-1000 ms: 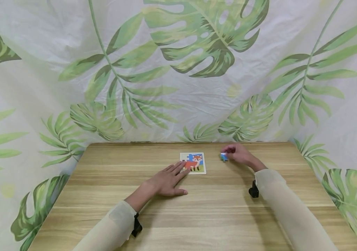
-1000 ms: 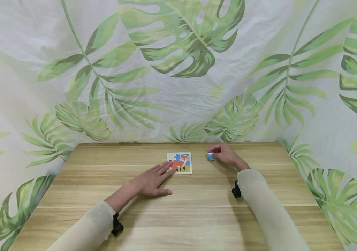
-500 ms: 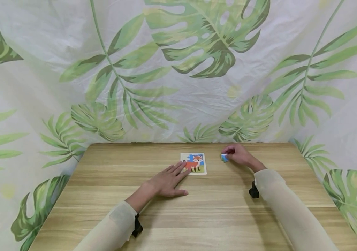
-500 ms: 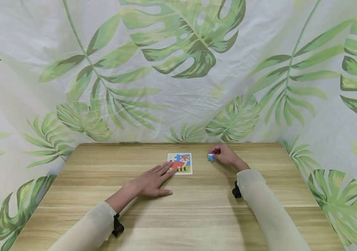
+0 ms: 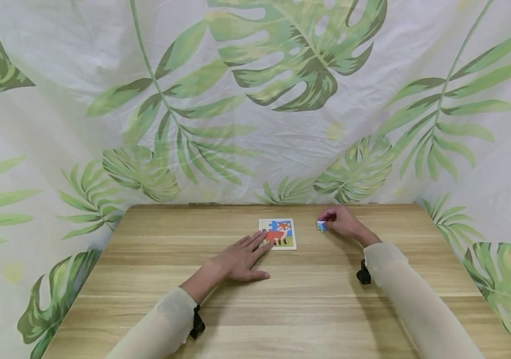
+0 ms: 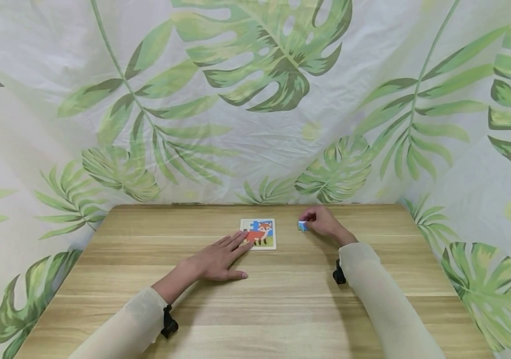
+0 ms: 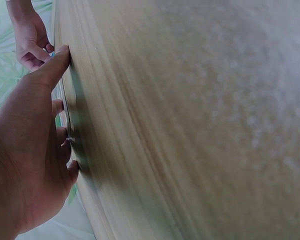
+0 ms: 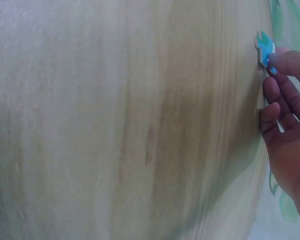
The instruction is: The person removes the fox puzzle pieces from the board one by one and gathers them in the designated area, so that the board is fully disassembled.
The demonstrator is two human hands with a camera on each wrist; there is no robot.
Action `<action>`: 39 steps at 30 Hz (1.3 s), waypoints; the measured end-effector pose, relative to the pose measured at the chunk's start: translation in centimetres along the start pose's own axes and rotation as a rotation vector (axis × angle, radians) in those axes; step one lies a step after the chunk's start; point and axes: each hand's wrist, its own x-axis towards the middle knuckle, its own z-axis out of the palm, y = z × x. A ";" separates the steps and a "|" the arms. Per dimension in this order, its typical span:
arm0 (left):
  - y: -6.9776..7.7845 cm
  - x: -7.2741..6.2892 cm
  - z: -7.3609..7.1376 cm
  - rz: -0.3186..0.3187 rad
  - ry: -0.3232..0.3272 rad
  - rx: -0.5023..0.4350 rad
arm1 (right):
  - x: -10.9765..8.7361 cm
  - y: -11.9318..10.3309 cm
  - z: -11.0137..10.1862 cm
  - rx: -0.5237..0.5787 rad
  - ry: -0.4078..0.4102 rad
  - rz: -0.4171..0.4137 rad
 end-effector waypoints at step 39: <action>-0.1 -0.2 0.1 0.009 0.022 -0.068 | 1.8 -3.4 1.7 -0.031 -0.010 -0.129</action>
